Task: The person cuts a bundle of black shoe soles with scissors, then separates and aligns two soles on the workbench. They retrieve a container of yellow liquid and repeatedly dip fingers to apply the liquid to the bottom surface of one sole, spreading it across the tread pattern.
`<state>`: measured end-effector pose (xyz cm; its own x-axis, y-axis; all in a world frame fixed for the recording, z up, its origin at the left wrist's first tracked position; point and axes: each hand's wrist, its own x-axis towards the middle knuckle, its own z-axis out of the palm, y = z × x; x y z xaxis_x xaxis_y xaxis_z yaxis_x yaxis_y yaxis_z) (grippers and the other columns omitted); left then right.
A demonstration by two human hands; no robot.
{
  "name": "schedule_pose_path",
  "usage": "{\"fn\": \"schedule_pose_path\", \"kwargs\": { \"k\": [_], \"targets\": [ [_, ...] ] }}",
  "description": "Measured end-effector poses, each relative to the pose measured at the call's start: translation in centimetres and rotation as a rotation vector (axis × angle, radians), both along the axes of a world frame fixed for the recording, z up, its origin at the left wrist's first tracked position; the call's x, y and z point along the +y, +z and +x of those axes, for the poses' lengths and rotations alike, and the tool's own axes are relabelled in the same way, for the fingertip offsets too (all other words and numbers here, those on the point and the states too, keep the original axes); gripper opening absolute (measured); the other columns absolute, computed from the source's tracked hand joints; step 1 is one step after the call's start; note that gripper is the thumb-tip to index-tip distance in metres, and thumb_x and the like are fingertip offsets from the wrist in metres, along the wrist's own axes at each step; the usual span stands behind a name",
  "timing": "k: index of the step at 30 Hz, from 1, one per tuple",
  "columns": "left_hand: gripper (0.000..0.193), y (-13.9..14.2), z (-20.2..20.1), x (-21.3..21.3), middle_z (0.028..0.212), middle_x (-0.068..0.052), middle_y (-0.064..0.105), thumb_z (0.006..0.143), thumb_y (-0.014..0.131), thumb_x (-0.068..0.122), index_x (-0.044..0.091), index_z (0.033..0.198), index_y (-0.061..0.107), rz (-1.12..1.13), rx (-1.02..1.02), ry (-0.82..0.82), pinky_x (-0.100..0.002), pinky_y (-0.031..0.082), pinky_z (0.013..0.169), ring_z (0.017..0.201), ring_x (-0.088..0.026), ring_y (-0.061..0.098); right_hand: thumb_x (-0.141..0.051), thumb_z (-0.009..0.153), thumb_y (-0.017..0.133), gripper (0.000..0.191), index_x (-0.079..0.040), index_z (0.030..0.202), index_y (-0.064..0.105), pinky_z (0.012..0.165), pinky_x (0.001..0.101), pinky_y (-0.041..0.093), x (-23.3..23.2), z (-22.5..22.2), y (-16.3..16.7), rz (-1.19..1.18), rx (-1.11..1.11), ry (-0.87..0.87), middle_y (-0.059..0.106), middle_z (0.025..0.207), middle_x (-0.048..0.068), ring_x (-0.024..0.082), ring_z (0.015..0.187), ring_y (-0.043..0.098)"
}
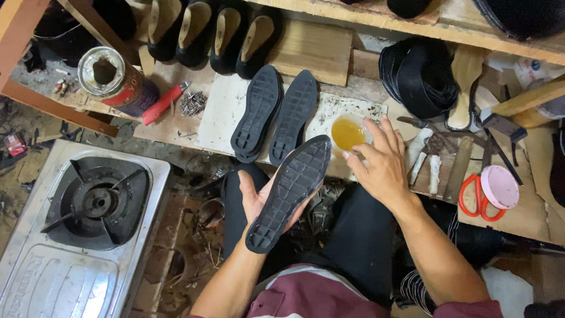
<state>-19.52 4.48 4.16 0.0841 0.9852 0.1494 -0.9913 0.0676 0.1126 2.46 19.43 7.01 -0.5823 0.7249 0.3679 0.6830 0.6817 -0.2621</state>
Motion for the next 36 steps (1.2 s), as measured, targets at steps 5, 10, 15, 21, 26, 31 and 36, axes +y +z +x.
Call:
{"fn": "schedule_pose_path", "kwargs": {
  "k": [5, 10, 15, 21, 26, 31, 36],
  "targets": [
    [0.120, 0.1, 0.0, 0.0, 0.167, -0.018, 0.032, 0.082, 0.044, 0.088, 0.001, 0.162, 0.027, -0.005, -0.011, -0.003, -0.050, 0.016, 0.133, 0.155, -0.031, 0.032, -0.037, 0.094, 0.068, 0.032, -0.007, 0.091, 0.079, 0.124, 0.0590, 0.023, 1.2, 0.2, 0.2, -0.193, 0.107, 0.025, 0.048, 0.158, 0.016, 0.045, 0.154, 0.028],
    [0.119, 0.6, 0.1, 0.5, 0.168, -0.016, 0.031, 0.081, 0.042, 0.089, 0.006, 0.164, 0.023, -0.007, 0.017, -0.004, -0.049, 0.017, 0.132, 0.155, -0.030, 0.031, -0.048, 0.106, 0.048, 0.044, -0.014, 0.110, 0.075, 0.134, 0.0570, 0.015, -0.1, -0.2, 0.2, -0.468, 0.563, 0.201, 0.023, 0.176, 0.018, 0.039, 0.163, 0.022],
    [0.120, 1.1, 0.2, 1.3, 0.168, -0.015, 0.033, 0.083, 0.039, 0.091, 0.007, 0.168, 0.022, -0.018, 0.003, -0.026, -0.043, 0.026, 0.128, 0.152, -0.028, 0.037, -0.048, 0.106, 0.046, 0.053, -0.008, 0.128, 0.072, 0.131, 0.0573, 0.002, -7.2, -4.2, -0.9, -0.220, 0.478, 0.285, 0.001, 0.174, 0.018, 0.040, 0.162, -0.006],
    [0.120, 0.8, 0.3, 1.8, 0.166, -0.015, 0.038, 0.084, 0.039, 0.091, 0.007, 0.168, 0.023, -0.053, -0.014, -0.017, -0.039, 0.035, 0.125, 0.149, -0.026, 0.042, -0.045, 0.107, 0.045, 0.044, -0.016, 0.122, 0.074, 0.135, 0.0579, 0.003, -6.0, -4.3, 0.2, -0.109, 0.445, 0.182, 0.007, 0.174, 0.020, 0.039, 0.165, -0.001],
    [0.113, 0.6, 0.4, 2.0, 0.160, -0.017, 0.049, 0.090, 0.036, 0.086, 0.005, 0.168, 0.028, 0.163, -0.217, -0.113, -0.036, 0.049, 0.108, 0.135, -0.027, 0.058, -0.048, 0.100, 0.055, 0.046, -0.015, 0.131, 0.064, 0.127, 0.0553, 0.022, -8.2, -5.7, 1.3, -0.329, 0.507, 0.272, 0.012, 0.167, 0.019, 0.041, 0.160, 0.013],
    [0.089, 0.6, -0.4, 1.9, 0.153, -0.019, 0.055, 0.106, 0.037, 0.072, 0.004, 0.164, 0.037, -0.079, -0.165, -0.001, -0.044, 0.048, 0.110, 0.133, -0.032, 0.060, -0.033, 0.095, 0.069, 0.021, -0.016, 0.103, 0.078, 0.133, 0.0545, 0.014, -8.2, -4.7, 0.7, 0.014, 0.379, 0.426, 0.036, 0.163, 0.015, 0.041, 0.158, 0.015],
    [0.081, 1.2, 0.1, 1.2, 0.140, -0.020, 0.059, 0.101, 0.035, 0.067, 0.000, 0.144, 0.050, -0.438, 0.038, 0.112, -0.051, 0.047, 0.112, 0.127, -0.034, 0.061, -0.042, 0.093, 0.074, 0.041, -0.006, 0.112, 0.080, 0.130, 0.0571, 0.019, -0.9, -2.0, 0.4, -0.017, 0.095, -0.039, 0.038, 0.165, 0.018, 0.042, 0.159, 0.022]
  ]
}}
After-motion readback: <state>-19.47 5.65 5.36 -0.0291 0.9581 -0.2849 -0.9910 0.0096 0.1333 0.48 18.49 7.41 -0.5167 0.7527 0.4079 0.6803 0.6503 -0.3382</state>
